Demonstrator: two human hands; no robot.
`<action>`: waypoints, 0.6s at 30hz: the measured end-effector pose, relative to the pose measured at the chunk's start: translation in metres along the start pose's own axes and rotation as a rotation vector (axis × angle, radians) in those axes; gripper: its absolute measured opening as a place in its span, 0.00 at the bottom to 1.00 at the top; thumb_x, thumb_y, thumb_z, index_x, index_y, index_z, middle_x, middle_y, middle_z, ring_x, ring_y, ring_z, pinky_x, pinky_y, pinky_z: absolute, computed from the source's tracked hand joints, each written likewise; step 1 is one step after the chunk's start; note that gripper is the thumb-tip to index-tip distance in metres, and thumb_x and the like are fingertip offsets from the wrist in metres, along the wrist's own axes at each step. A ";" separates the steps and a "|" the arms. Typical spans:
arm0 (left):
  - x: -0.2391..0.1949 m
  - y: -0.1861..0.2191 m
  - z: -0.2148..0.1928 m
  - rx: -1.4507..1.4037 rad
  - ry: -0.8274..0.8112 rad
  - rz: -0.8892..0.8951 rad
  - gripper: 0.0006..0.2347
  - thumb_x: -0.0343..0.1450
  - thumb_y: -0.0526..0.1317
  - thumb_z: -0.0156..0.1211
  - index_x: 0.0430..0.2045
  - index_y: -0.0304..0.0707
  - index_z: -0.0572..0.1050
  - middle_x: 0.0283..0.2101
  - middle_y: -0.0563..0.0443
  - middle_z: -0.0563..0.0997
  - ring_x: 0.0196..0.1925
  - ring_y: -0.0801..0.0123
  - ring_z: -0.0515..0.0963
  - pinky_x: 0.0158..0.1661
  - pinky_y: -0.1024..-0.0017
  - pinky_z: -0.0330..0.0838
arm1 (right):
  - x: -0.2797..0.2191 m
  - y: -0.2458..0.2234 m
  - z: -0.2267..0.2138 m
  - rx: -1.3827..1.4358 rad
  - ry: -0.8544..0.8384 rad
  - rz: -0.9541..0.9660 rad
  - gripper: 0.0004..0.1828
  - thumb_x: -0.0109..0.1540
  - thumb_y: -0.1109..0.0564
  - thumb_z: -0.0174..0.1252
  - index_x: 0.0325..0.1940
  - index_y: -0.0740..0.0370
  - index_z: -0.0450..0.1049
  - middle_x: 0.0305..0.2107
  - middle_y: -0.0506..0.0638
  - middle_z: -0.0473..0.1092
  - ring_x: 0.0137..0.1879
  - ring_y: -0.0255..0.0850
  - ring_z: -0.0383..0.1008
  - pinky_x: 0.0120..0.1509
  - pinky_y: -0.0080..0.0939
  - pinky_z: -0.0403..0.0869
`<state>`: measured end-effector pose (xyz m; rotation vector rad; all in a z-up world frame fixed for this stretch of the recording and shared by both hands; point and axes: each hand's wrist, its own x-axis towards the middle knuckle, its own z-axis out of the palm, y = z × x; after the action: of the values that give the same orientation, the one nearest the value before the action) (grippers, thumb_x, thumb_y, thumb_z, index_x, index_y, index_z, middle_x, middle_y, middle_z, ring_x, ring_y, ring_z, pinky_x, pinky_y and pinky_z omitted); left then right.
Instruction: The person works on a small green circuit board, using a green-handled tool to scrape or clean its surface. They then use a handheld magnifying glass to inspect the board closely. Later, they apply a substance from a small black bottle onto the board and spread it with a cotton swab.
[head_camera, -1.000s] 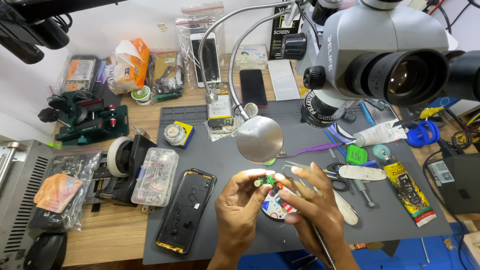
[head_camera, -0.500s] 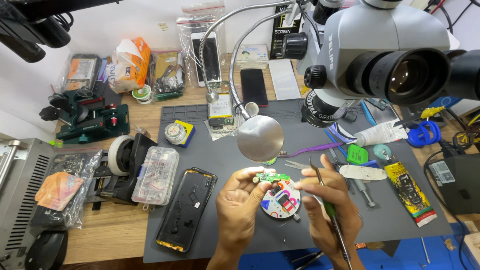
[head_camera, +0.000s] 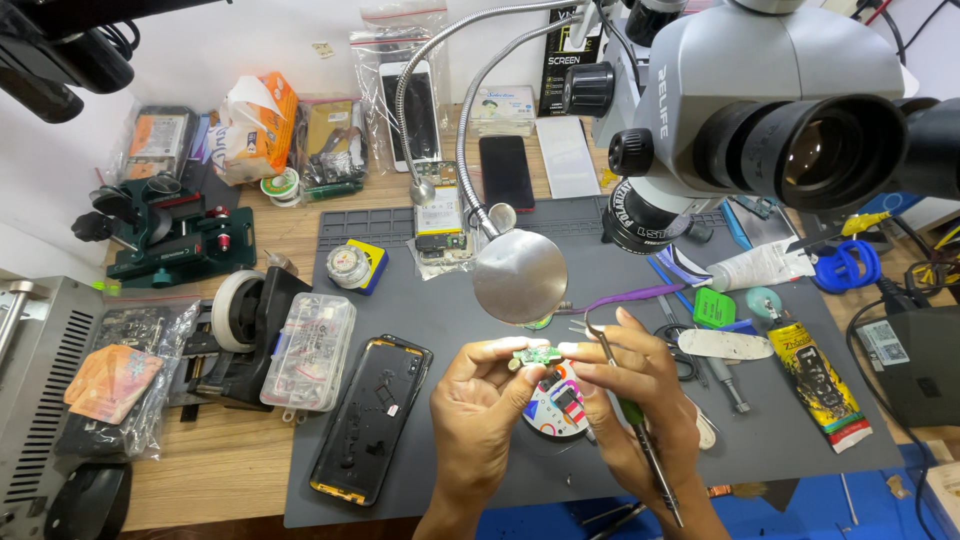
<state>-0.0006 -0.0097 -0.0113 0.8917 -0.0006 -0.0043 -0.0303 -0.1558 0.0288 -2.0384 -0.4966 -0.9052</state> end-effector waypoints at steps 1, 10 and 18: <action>-0.001 0.000 0.001 0.000 0.000 -0.003 0.11 0.66 0.24 0.69 0.40 0.25 0.78 0.43 0.31 0.87 0.45 0.55 0.88 0.49 0.65 0.85 | 0.002 0.000 -0.001 -0.002 0.000 0.003 0.07 0.69 0.62 0.53 0.52 0.58 0.70 0.48 0.58 0.78 0.60 0.52 0.75 0.82 0.69 0.70; -0.006 0.005 -0.007 0.223 0.029 0.143 0.11 0.68 0.22 0.65 0.44 0.24 0.77 0.46 0.35 0.86 0.47 0.60 0.87 0.54 0.69 0.83 | -0.020 0.022 -0.034 0.047 -0.046 0.090 0.11 0.69 0.60 0.50 0.53 0.64 0.74 0.30 0.48 0.71 0.46 0.44 0.70 0.79 0.69 0.72; -0.024 -0.002 -0.004 0.221 0.038 0.049 0.11 0.69 0.21 0.64 0.44 0.25 0.77 0.47 0.32 0.85 0.50 0.57 0.86 0.54 0.66 0.86 | -0.076 0.051 -0.061 -0.533 -0.153 0.452 0.20 0.66 0.48 0.63 0.21 0.54 0.73 0.20 0.39 0.79 0.23 0.42 0.77 0.35 0.46 0.72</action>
<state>-0.0241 -0.0077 -0.0155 1.1120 0.0128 0.0595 -0.0747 -0.2366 -0.0316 -2.5670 0.1568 -0.6463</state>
